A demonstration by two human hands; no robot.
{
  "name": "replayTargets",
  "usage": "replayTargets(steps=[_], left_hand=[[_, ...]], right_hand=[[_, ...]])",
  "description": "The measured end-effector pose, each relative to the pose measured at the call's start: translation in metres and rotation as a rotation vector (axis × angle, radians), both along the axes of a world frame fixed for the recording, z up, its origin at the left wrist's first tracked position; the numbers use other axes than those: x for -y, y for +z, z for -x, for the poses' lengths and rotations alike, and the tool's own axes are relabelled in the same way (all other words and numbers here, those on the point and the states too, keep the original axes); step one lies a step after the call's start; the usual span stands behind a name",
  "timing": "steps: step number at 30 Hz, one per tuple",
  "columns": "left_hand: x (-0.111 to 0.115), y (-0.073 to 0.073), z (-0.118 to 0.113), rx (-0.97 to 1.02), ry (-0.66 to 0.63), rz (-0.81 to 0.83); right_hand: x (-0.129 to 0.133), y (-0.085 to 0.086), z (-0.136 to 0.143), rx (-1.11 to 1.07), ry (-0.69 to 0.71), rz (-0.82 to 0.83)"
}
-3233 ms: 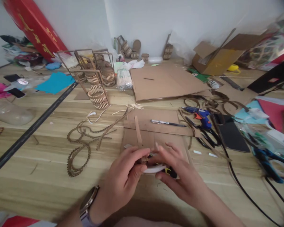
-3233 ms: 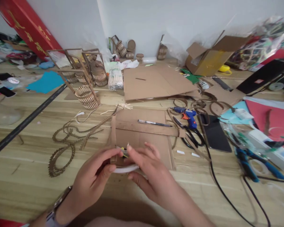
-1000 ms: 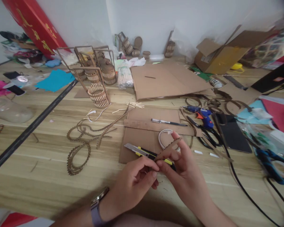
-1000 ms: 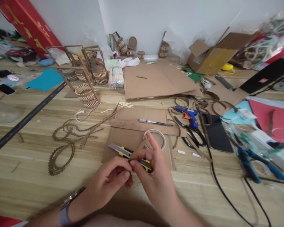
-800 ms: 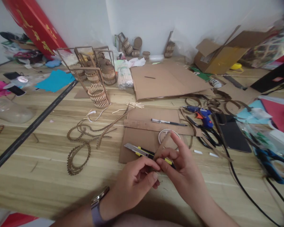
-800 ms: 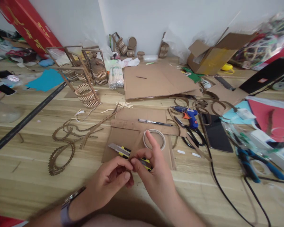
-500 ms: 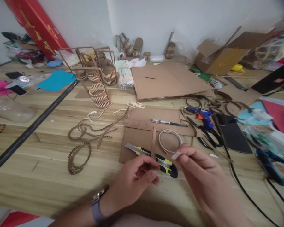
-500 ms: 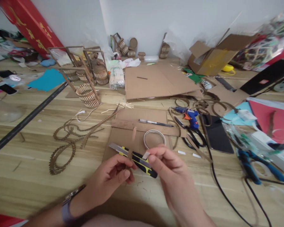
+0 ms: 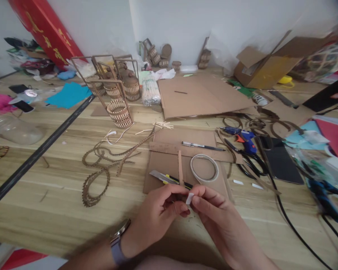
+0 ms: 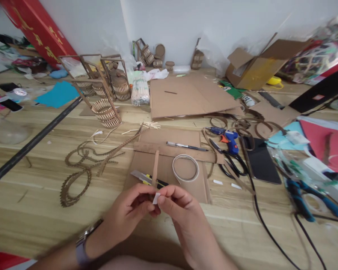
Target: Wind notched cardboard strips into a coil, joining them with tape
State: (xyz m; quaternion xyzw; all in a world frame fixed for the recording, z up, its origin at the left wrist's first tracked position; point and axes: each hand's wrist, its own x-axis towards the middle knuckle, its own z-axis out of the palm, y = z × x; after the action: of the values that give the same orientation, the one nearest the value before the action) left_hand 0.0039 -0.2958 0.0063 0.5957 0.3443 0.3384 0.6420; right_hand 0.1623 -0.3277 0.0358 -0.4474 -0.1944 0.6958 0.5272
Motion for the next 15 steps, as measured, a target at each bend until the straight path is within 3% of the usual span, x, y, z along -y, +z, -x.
replayTargets(steps=[8,15], left_hand=[[0.002,-0.01,0.002,-0.031,0.036,0.006],[0.003,-0.008,0.001,-0.035,0.036,0.031]], right_hand=[[0.001,-0.007,0.001,0.004,0.008,-0.029],[0.003,-0.013,0.001,0.069,-0.03,-0.04]])
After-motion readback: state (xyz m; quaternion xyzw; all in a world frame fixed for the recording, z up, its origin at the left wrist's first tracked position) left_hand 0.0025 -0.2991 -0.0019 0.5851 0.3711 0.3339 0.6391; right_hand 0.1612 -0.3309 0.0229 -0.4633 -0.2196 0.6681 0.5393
